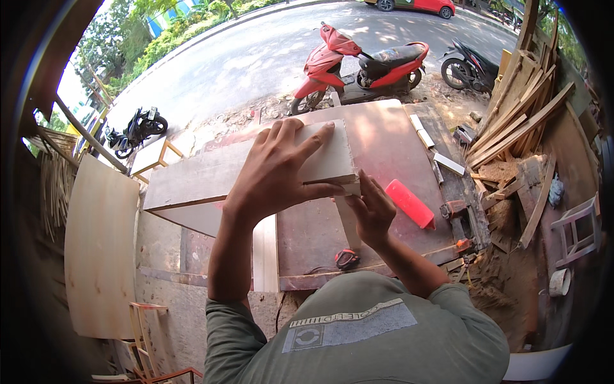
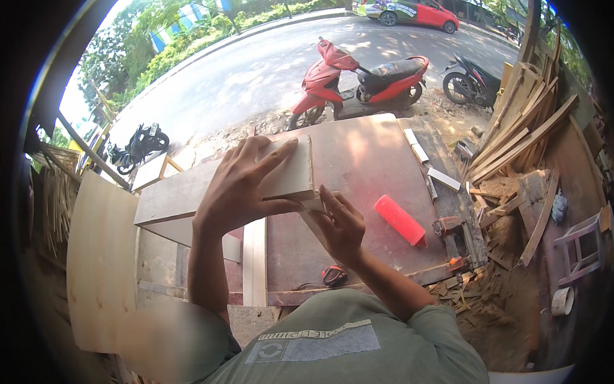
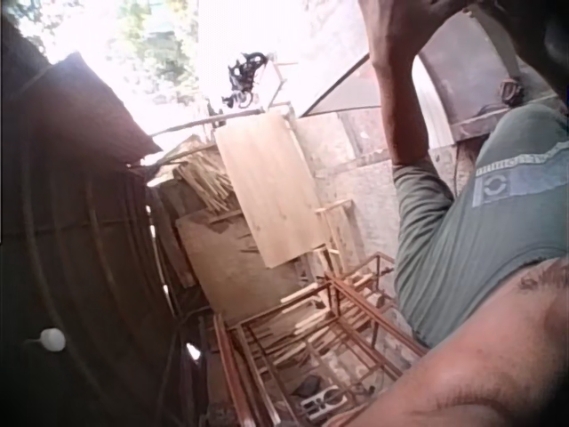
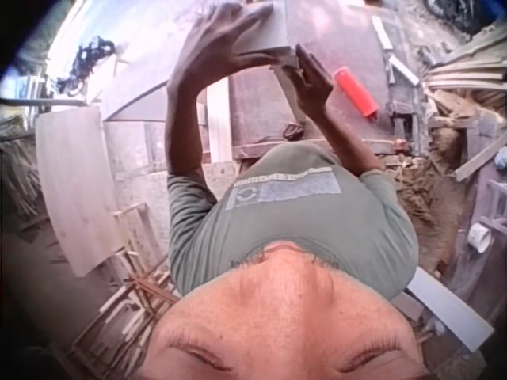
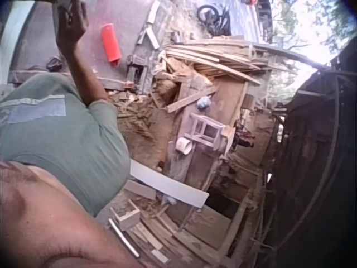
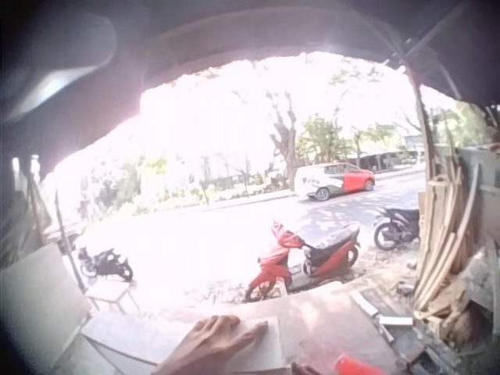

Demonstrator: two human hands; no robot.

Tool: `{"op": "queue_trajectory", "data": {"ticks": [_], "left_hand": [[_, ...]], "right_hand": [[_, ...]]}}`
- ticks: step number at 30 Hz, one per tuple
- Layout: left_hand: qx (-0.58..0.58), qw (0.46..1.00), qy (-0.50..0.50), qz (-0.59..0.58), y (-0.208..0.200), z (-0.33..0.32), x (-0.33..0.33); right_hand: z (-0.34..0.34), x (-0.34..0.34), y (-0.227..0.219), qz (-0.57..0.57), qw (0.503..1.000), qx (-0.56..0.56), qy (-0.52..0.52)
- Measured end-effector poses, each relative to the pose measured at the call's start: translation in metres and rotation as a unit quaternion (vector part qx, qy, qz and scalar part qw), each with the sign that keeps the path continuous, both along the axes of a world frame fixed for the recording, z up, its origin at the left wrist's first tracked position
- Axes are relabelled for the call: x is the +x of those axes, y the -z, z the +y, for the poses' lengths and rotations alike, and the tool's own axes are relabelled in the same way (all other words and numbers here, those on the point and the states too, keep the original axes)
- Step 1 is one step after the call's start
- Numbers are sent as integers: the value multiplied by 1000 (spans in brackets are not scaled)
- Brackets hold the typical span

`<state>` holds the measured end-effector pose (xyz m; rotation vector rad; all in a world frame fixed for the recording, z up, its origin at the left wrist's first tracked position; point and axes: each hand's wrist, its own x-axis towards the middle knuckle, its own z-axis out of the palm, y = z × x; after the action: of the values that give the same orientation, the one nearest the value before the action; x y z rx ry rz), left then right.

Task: The person applies glue to the edges of wooden boards and uses a pneumatic nail gun to join them together into a rectangular frame.

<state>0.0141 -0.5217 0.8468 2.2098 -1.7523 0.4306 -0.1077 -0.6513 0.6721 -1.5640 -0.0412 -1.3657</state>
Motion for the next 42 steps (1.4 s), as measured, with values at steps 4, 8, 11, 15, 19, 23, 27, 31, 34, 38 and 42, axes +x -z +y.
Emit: {"op": "queue_trajectory", "data": {"ticks": [4,8,11,15,19,23,27,31,34,38,42], "left_hand": [[1,1000,0,1,-1,1,-3],[11,1000,2,5,-1,-1,-3],[12,1000,1,2,-2,0,-4],[10,1000,6,2,-1,-1,-4],[20,1000,2,10,0,-4,-9],[25,999,17,15,1,-4,-8],[22,999,35,23,4,0,-1],[25,998,30,55,3,-1,-1],[22,998,35,37,3,-1,-1],[20,998,37,39,4,0,0],[18,998,37,42,5,-1,1]], "right_hand": [[0,-5,-7,29,999,-30,17],[0,-1,-7,19,999,-35,30],[1,0,-9,14,999,-34,33],[1,1,-8,19,999,-15,24],[-1,1,-3,22,999,-6,38],[-3,-3,2,37,999,-7,34],[-4,-1,2,11,1000,-13,15],[-5,-1,6,18,1000,-1,4],[-5,-2,5,5,1000,-8,5],[-6,-4,4,9,1000,-18,1],[-8,-4,2,8,1000,-30,4]]}}
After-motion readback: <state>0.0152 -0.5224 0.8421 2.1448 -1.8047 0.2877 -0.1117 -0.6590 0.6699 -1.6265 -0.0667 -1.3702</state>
